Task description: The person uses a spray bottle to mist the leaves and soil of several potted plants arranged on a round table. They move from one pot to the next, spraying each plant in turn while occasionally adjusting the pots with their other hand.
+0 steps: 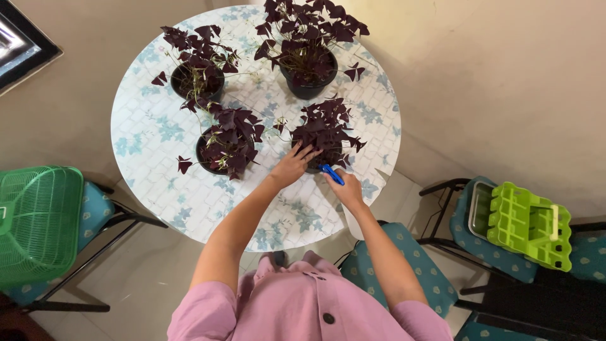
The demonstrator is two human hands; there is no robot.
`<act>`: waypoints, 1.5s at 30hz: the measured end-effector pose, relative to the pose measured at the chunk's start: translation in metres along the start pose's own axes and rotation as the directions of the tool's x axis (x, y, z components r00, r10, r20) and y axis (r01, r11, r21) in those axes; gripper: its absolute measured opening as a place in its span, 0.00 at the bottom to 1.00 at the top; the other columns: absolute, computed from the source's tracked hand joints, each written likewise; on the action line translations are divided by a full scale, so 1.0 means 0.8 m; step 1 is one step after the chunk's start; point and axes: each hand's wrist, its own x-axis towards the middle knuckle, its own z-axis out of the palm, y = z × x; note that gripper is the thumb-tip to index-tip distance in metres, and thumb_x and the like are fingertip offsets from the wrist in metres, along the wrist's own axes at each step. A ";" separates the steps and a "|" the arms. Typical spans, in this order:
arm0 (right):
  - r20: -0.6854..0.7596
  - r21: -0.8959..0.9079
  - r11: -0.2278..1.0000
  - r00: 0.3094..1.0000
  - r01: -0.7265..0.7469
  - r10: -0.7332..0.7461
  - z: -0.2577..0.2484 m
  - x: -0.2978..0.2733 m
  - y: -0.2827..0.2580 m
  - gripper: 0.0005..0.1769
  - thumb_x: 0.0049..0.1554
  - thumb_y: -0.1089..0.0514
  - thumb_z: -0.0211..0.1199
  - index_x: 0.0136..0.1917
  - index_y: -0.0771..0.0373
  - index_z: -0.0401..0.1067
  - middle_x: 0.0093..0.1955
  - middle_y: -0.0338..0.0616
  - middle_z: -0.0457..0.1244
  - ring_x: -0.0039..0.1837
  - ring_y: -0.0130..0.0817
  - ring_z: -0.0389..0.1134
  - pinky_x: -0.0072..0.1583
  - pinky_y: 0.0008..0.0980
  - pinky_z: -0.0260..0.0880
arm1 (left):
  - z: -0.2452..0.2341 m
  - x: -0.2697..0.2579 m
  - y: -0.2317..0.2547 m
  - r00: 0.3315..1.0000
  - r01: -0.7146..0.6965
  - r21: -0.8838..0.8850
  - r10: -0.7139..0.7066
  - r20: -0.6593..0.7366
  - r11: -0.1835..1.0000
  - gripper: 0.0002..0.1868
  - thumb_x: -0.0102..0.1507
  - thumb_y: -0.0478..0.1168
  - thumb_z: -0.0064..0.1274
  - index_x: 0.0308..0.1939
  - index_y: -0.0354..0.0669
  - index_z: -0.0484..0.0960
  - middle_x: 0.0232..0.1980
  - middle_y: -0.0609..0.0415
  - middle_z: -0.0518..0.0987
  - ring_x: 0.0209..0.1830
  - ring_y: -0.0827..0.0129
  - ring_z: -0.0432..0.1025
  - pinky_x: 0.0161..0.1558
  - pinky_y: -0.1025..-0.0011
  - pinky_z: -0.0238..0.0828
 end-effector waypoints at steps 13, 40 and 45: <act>-0.102 0.196 0.972 0.988 0.131 -0.113 -0.011 -0.031 0.015 0.21 0.57 0.37 0.65 0.57 0.50 0.77 0.38 0.54 0.69 0.45 0.52 0.72 0.48 0.43 0.70 | -0.011 -0.023 0.018 0.997 -0.069 0.028 0.070 -0.040 0.997 0.22 0.65 0.36 0.51 0.64 0.36 0.77 0.72 0.43 0.71 0.75 0.52 0.63 0.72 0.49 0.58; -0.295 0.393 0.856 0.928 0.336 -0.228 -0.029 -0.067 0.016 0.17 0.57 0.52 0.70 0.58 0.57 0.78 0.42 0.51 0.72 0.43 0.31 0.70 0.47 0.36 0.70 | 0.021 -0.004 -0.024 0.952 0.245 -0.209 -0.276 -0.132 0.947 0.05 0.56 0.32 0.59 0.26 0.43 0.86 0.27 0.51 0.81 0.42 0.61 0.74 0.55 0.62 0.69; -0.275 0.398 0.864 0.939 0.307 -0.206 -0.026 -0.066 0.013 0.17 0.57 0.51 0.70 0.58 0.57 0.78 0.41 0.50 0.72 0.43 0.34 0.71 0.47 0.37 0.70 | 0.058 0.006 0.012 0.929 0.369 -0.063 -0.371 -0.013 0.927 0.01 0.54 0.41 0.63 0.28 0.53 0.88 0.31 0.54 0.84 0.27 0.62 0.75 0.34 0.60 0.71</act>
